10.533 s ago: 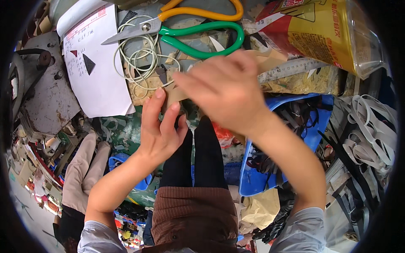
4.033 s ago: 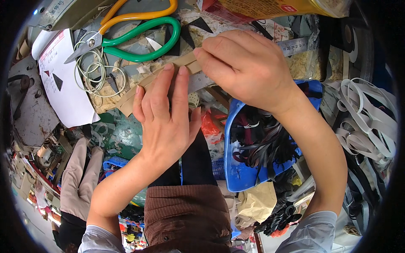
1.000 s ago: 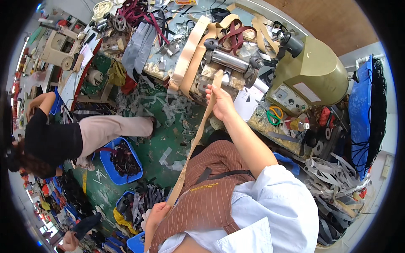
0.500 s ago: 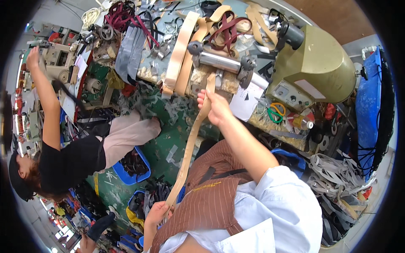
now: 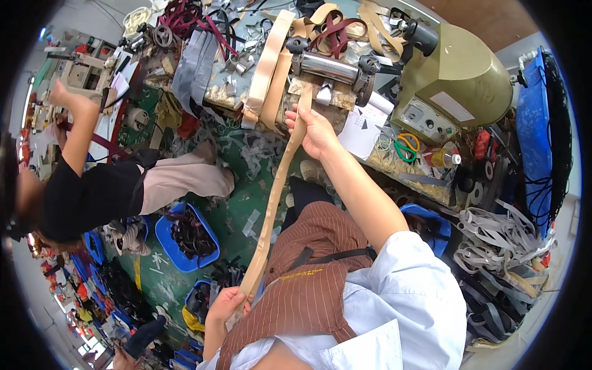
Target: The person manipulates beige and maroon fabric straps, folding and aligning them by hand. They feed the straps through a small roller machine on the workbench to flatten or smooth them. The person repeatedly inspects the straps and adjusts their position on the machine throughout the process.
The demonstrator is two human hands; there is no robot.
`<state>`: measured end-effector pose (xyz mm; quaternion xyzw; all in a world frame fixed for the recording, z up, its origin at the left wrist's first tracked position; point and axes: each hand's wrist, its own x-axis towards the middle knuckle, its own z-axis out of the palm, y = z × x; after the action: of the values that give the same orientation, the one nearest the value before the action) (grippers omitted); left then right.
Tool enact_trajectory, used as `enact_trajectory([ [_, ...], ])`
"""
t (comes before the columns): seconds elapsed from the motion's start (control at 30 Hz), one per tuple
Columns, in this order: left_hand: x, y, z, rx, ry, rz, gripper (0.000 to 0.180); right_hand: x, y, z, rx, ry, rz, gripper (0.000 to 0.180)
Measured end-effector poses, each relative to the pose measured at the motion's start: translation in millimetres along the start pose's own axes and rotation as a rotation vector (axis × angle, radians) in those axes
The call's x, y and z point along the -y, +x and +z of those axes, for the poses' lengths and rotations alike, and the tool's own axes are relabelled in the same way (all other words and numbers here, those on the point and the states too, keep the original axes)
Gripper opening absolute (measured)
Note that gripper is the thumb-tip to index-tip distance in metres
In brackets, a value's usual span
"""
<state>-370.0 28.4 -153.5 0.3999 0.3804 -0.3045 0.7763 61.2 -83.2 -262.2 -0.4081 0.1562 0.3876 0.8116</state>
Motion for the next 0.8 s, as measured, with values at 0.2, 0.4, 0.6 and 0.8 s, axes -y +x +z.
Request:
enact_trajectory([
  [0.2, 5.9, -5.6, -3.5, -0.062, 0.017, 0.021, 0.026, 0.5, 20.7, -6.9, -0.022, 0.075, -0.039, 0.029],
  [0.4, 4.3, -1.2, 5.5, -0.149, -0.083, 0.003, 0.024, 0.9, 28.6, -16.9, -0.082, 0.156, -0.023, 0.029],
  [0.6, -3.2, 6.9, 13.0, -0.165, -0.115, 0.013, 0.024, 11.6, 27.4, -11.9, -0.129, 0.108, -0.028, 0.032],
  [0.8, -9.4, 8.3, 10.2, -0.065, -0.022, 0.037, 0.025, 22.4, 12.7, -13.4, -0.088, 0.061, 0.027, 0.030],
])
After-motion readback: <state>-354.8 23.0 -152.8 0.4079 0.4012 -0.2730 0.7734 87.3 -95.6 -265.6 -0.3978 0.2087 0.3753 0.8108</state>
